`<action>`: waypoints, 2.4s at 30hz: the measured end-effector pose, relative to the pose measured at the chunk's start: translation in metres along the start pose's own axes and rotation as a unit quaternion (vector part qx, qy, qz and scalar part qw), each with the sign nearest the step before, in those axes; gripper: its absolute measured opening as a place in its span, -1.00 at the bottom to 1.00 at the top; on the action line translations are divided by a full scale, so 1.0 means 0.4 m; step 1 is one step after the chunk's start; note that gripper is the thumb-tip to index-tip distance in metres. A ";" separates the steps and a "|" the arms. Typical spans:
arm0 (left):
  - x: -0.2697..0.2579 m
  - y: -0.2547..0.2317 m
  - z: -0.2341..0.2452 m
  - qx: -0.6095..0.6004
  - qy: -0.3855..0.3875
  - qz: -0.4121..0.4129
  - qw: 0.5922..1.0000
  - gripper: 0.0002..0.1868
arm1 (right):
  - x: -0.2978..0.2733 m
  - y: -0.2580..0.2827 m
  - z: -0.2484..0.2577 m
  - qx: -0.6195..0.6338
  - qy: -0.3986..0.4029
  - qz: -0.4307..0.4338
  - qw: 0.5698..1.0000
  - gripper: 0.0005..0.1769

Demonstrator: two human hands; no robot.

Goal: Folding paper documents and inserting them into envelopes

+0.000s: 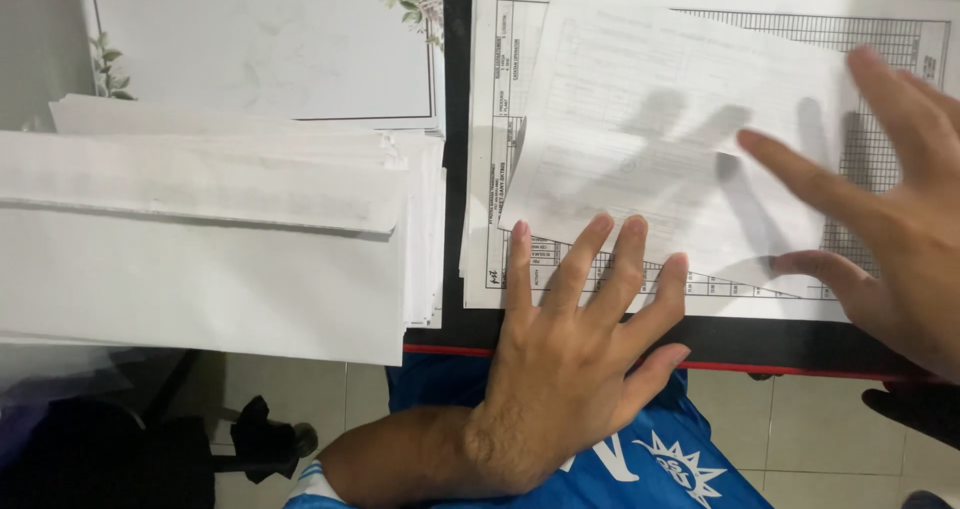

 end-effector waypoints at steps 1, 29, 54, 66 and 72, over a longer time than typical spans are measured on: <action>0.001 0.003 0.002 0.001 -0.001 0.002 1.000 -0.32 | 0.014 0.013 0.010 0.000 -0.001 0.002 1.000 0.22; 0.007 0.004 0.004 -0.035 -0.029 -0.007 0.999 -0.39 | 0.089 0.012 0.008 -0.309 0.114 0.056 0.943 0.23; 0.004 0.008 0.003 -0.044 -0.022 -0.002 0.999 -0.40 | 0.187 0.129 0.036 0.024 0.010 0.181 0.983 -0.32; 0.004 0.016 0.011 -0.068 -0.027 0.006 0.997 -0.48 | 0.258 0.202 0.031 0.112 0.003 0.222 0.969 -0.18; 0.003 0.017 0.010 -0.049 -0.035 0.003 0.998 -0.39 | 0.304 0.203 0.053 0.095 -0.018 0.216 0.972 -0.16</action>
Point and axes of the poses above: each hand's wrist, its own x-axis towards the middle knuckle, its own z-axis out of the back of the hand, y = z × x, the point moved 10 cm from there along x, towards the middle knuckle, and after that the axes turned 2 degrees about -x, right-handed, at the moved point
